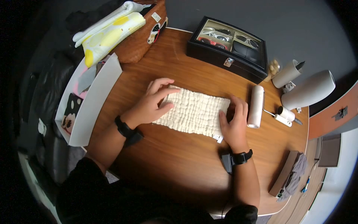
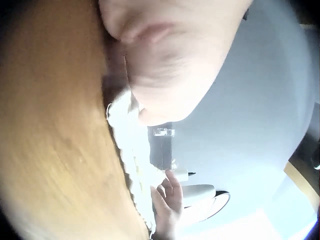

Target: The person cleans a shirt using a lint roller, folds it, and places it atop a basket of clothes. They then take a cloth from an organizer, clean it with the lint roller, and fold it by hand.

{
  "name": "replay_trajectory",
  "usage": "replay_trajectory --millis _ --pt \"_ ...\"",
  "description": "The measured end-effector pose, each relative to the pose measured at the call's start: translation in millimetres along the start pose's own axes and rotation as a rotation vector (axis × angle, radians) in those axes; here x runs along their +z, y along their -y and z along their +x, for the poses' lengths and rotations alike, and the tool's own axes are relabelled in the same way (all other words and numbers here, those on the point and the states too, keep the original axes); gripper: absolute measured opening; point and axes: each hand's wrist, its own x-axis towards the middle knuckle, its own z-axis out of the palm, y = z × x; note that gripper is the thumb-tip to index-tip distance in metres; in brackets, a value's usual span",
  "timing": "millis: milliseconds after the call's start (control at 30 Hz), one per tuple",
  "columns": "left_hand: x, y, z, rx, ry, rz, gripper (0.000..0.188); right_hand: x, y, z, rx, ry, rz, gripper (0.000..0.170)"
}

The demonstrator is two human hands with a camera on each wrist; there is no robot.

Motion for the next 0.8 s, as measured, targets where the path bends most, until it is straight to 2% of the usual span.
replay_trajectory --millis 33,100,167,200,233,300,333,400,567,800 --pt "-1 -1 0 0.079 0.019 0.047 0.043 0 2 0 -0.003 0.004 0.001 0.062" --pt "-1 -6 -1 0.090 0.062 0.069 0.041 -1 8 1 -0.163 -0.088 -0.263 0.061" --pt "2 -17 1 0.150 0.070 0.164 0.041 -6 15 0 -0.122 -0.015 -0.233 0.059" --pt "3 -21 1 0.150 0.124 0.164 0.047 -5 21 -1 -0.171 0.027 -0.250 0.059" --pt "9 -23 0 0.147 0.125 0.161 0.047 -4 26 -2 -0.219 0.071 -0.266 0.058" --pt "21 -26 -7 0.080 0.152 0.194 0.058 0 34 -5 -0.193 0.148 -0.284 0.063" --pt "24 -24 -11 0.048 0.225 0.272 0.066 1 37 -6 -0.193 0.251 -0.346 0.066" --pt "22 -25 -12 0.037 0.252 0.315 0.066 5 27 -11 -0.218 0.422 -0.480 0.076" --pt "18 -25 -13 -0.004 0.270 0.366 0.069 -1 19 -6 -0.146 0.400 -0.526 0.079" --pt "11 -12 -15 -0.113 0.206 0.412 0.088 -1 7 -6 -0.013 0.284 -0.516 0.086"
